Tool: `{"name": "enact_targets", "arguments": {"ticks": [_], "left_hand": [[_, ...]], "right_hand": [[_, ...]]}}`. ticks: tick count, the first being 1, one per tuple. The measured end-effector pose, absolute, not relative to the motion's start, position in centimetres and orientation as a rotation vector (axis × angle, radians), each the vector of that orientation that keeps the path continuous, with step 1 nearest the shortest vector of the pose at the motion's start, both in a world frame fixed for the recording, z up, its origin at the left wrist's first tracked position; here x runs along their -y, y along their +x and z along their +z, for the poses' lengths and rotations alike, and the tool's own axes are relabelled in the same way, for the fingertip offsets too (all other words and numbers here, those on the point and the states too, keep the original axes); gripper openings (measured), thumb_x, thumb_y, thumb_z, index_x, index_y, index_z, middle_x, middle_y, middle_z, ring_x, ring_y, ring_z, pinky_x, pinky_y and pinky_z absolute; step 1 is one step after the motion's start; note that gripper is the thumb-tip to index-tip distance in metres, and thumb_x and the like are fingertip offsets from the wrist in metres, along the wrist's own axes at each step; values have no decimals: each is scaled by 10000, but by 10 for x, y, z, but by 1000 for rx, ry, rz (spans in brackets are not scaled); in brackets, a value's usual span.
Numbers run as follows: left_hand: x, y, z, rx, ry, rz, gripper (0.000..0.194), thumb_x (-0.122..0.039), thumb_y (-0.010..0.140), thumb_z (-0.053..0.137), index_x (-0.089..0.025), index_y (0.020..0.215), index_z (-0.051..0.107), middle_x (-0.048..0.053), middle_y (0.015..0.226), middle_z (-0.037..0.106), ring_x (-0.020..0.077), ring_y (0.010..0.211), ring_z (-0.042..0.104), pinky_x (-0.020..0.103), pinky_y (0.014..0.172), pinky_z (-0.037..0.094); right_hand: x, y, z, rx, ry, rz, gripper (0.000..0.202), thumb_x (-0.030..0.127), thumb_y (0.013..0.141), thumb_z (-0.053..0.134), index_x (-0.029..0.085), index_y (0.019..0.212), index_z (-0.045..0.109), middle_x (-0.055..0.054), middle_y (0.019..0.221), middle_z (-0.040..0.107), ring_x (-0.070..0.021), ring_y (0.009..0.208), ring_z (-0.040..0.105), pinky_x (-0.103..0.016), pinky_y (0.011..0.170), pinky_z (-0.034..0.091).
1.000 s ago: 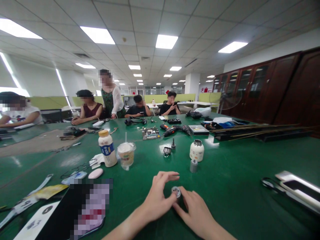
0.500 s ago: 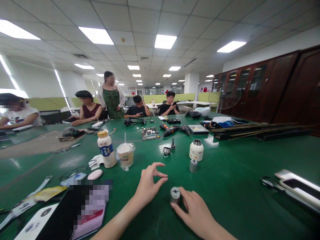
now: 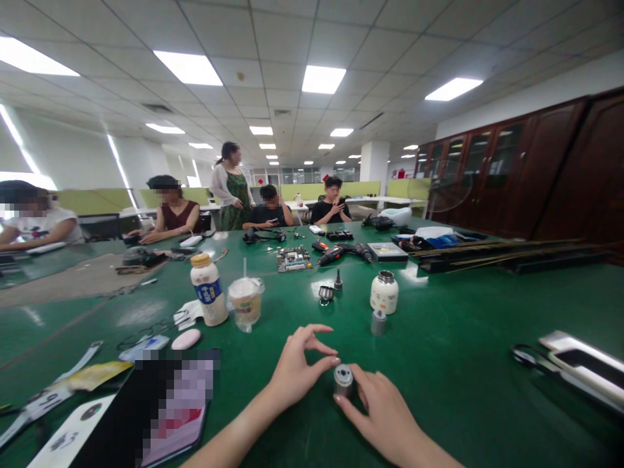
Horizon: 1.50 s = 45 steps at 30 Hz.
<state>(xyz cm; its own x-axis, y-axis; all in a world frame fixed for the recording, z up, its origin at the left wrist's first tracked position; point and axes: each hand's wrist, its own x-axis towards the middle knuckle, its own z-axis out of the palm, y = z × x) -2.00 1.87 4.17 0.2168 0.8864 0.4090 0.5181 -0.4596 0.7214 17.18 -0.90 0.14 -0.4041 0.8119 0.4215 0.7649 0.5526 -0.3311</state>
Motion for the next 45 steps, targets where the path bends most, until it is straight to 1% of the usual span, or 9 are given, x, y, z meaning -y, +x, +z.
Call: {"name": "enact_targets", "arguments": {"ticks": [8,13,15,21,28,33,38,42,45], "left_hand": [[3,-2,58,-1244,2134,1104,427,-211,757,707,-287,1145,546,-26,868,776,260,1009,582,417,931,314],[8,-4,60,-1151,2138,1067,573,-86,738,580,-316,1254,485,-12,1099,723,252,1096,523,425,968,308],[8,-4,60,-1166,2143,1078,567,-112,746,600,-315,1261,476,-7,1110,717,258,1096,518,434,968,308],[6,0,57,-1214,2135,1119,461,-198,781,680,-292,1201,513,-19,892,770,257,1021,570,410,922,335],[-16,-20,56,-1392,2036,1218,414,-280,795,698,-271,1165,514,3,865,772,264,997,624,428,964,334],[-36,-42,27,-1406,2023,1093,400,-195,706,753,-268,1057,576,-31,778,779,266,969,662,429,945,389],[-39,-44,14,-1389,1980,1098,436,-195,680,774,-258,1067,584,-22,824,782,248,948,687,402,920,432],[-32,-33,27,-1349,1958,1175,368,-252,738,755,-253,1061,578,-2,824,781,246,941,693,395,921,431],[-21,-18,38,-1298,1957,1220,416,-302,737,772,-263,1092,560,-4,860,777,236,970,680,375,945,408]], "right_hand": [[8,172,-4,2230,-1227,93,143,338,894,554,214,965,558,2,734,637,-186,659,606,-262,600,371],[8,172,-3,2250,-1236,87,171,345,889,562,218,1003,553,12,712,632,-186,634,596,-265,588,361],[8,172,-1,2255,-1241,99,143,340,894,554,219,970,554,16,701,624,-183,626,588,-264,586,357],[9,171,-1,2246,-1264,128,166,326,884,570,194,982,559,-1,715,629,-192,652,598,-269,609,375],[8,172,-1,2246,-1252,103,185,368,884,565,221,996,556,29,656,595,-182,608,577,-264,587,359],[8,172,-3,2237,-1259,97,218,383,882,567,220,1026,556,25,665,601,-181,611,577,-266,596,367],[9,172,-2,2245,-1277,104,226,385,878,574,221,1033,559,25,661,599,-187,616,578,-268,595,361],[10,172,2,2270,-1298,120,190,375,888,560,221,999,555,28,648,586,-183,602,568,-266,580,349],[10,171,4,2275,-1309,133,190,361,887,565,219,1013,550,22,667,594,-187,616,576,-266,582,352]]}}
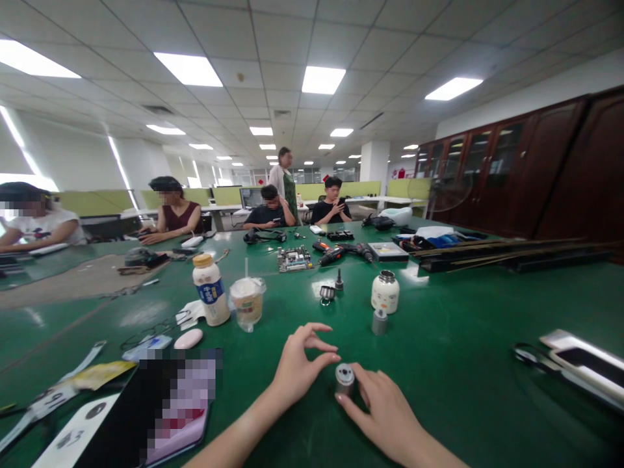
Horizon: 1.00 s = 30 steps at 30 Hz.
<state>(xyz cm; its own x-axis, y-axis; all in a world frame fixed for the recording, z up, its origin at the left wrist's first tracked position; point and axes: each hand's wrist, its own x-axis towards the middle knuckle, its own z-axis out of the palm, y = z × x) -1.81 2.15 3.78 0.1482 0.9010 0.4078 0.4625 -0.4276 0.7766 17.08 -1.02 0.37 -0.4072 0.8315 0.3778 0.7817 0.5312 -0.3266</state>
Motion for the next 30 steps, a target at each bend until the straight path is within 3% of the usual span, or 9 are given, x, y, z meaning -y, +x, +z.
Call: {"name": "enact_targets", "arguments": {"ticks": [6,11,13,19,30], "left_hand": [[-1,0,46,-1273,1997,1191,383,-264,707,792,-266,1042,607,-22,834,775,257,965,645,401,918,354],[8,-1,53,-1144,2029,1140,464,-78,764,621,-278,1176,549,-3,1076,727,232,1097,581,388,966,329],[8,-2,56,-1138,2048,1148,491,-79,767,609,-284,1205,523,2,1144,695,235,1123,563,401,978,318],[6,0,54,-1259,2141,1177,414,-195,786,680,-271,1165,531,-21,850,764,258,1002,571,423,919,335],[-16,-17,49,-1415,2115,1305,350,-221,810,687,-256,1123,534,-14,862,766,243,988,614,384,928,348]], "right_hand": [[9,171,1,2279,-1302,148,145,338,897,552,207,960,554,14,677,598,-190,632,581,-273,601,354],[9,171,0,2276,-1296,190,176,351,897,554,206,997,543,11,704,613,-194,648,584,-280,619,355],[9,171,1,2281,-1278,190,158,352,905,541,212,977,540,11,711,613,-193,654,584,-279,620,353],[9,171,2,2275,-1291,194,149,328,894,554,201,970,542,11,693,605,-199,652,585,-279,614,349],[10,170,4,2291,-1334,191,200,384,903,535,207,997,546,17,662,581,-203,645,574,-284,619,359]]}}
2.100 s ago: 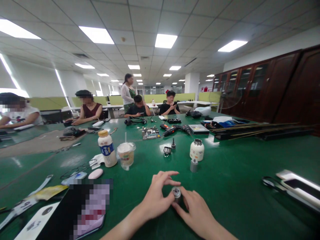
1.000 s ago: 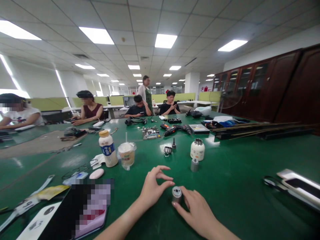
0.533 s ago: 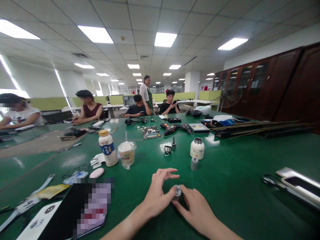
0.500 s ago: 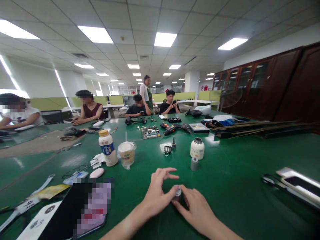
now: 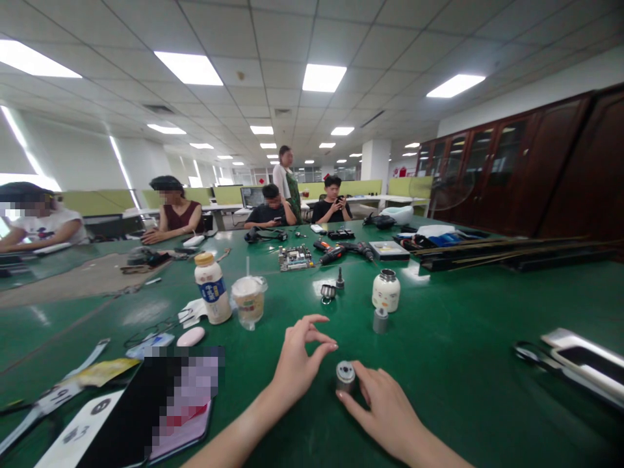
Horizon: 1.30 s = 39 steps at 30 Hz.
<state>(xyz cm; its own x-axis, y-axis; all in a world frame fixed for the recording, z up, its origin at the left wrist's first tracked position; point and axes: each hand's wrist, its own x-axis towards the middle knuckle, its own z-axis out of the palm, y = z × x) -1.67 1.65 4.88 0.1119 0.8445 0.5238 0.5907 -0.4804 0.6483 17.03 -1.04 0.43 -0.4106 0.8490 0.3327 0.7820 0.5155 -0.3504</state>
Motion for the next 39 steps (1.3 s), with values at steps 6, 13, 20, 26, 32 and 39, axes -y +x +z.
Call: {"name": "enact_targets", "arguments": {"ticks": [6,13,20,26,32,39], "left_hand": [[-41,-45,20,-1459,2147,1174,351,-177,774,700,-262,1074,539,-43,773,764,256,917,638,402,882,359],[-42,-49,9,-1496,2157,1143,466,-226,730,759,-289,1139,545,-18,879,774,280,993,597,425,877,346],[-29,-29,33,-1448,2094,1267,457,-258,796,707,-265,1202,497,-10,839,774,232,889,650,385,896,396],[-2,-4,52,-1276,2044,1253,545,-208,731,759,-288,1209,508,-21,852,777,238,971,617,382,924,368],[1,-2,50,-1251,2009,1199,487,-170,720,745,-285,1146,540,-31,855,775,241,1012,630,400,956,349],[2,-1,56,-1145,1931,1123,449,-136,731,687,-243,1140,536,-6,859,771,215,897,688,366,947,412]], "right_hand": [[11,171,4,2284,-1352,181,242,391,899,542,206,1054,548,6,686,602,-209,663,586,-288,623,370],[9,171,2,2274,-1324,168,237,378,894,553,214,1066,549,11,684,603,-204,660,587,-284,628,375],[9,171,1,2283,-1312,133,206,366,891,557,215,1031,551,24,654,587,-190,614,571,-274,598,358],[8,171,-3,2260,-1286,92,169,340,880,570,208,985,558,19,672,604,-189,628,593,-269,598,362],[9,171,-1,2256,-1269,93,150,324,873,575,207,963,549,17,668,604,-190,625,593,-270,600,360],[9,171,0,2268,-1306,92,198,322,872,579,195,1021,549,17,650,596,-198,623,589,-276,606,357]]}}
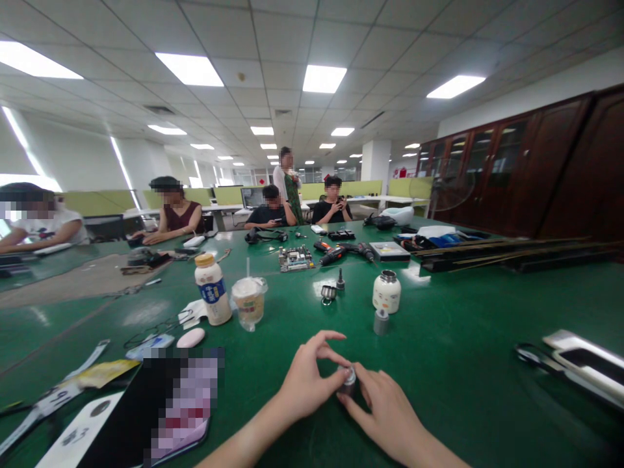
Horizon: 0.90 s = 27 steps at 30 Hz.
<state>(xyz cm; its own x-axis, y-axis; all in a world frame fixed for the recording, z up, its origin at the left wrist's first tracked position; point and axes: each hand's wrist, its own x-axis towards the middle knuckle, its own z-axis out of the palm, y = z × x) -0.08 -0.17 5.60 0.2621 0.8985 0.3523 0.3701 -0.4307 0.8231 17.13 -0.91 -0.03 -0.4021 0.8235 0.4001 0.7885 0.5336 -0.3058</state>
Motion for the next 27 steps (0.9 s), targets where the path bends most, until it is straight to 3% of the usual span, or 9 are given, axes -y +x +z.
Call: {"name": "enact_targets", "arguments": {"ticks": [4,7,18,22,27], "left_hand": [[1,-2,55,-1197,1981,1134,466,-153,730,693,-252,1156,532,13,961,754,240,1004,649,389,954,402],[2,-3,54,-1279,2051,1129,459,-198,717,726,-263,1135,548,-2,888,764,270,1013,630,423,942,376],[6,-2,58,-1188,2098,1075,461,-152,771,671,-274,1197,543,1,948,767,233,1009,614,374,929,383],[-2,-5,54,-1247,2045,1180,337,-231,793,698,-258,1105,572,18,953,766,234,998,642,374,931,405],[-22,-22,34,-1388,2028,1172,374,-247,768,730,-260,1091,543,-10,859,778,241,983,652,394,915,411]], "right_hand": [[9,171,1,2271,-1268,124,138,300,876,568,215,983,547,29,657,593,-186,625,583,-267,599,347],[10,171,4,2257,-1233,125,109,289,873,568,224,958,546,34,661,596,-179,626,588,-259,591,346],[9,171,-1,2246,-1259,67,137,341,872,572,205,881,568,16,640,606,-179,582,591,-268,581,370],[9,171,1,2254,-1270,108,158,350,880,567,210,953,568,22,646,603,-180,598,589,-267,589,373],[10,171,3,2262,-1284,126,196,368,885,564,218,1010,560,26,651,597,-189,616,582,-273,597,369]]}}
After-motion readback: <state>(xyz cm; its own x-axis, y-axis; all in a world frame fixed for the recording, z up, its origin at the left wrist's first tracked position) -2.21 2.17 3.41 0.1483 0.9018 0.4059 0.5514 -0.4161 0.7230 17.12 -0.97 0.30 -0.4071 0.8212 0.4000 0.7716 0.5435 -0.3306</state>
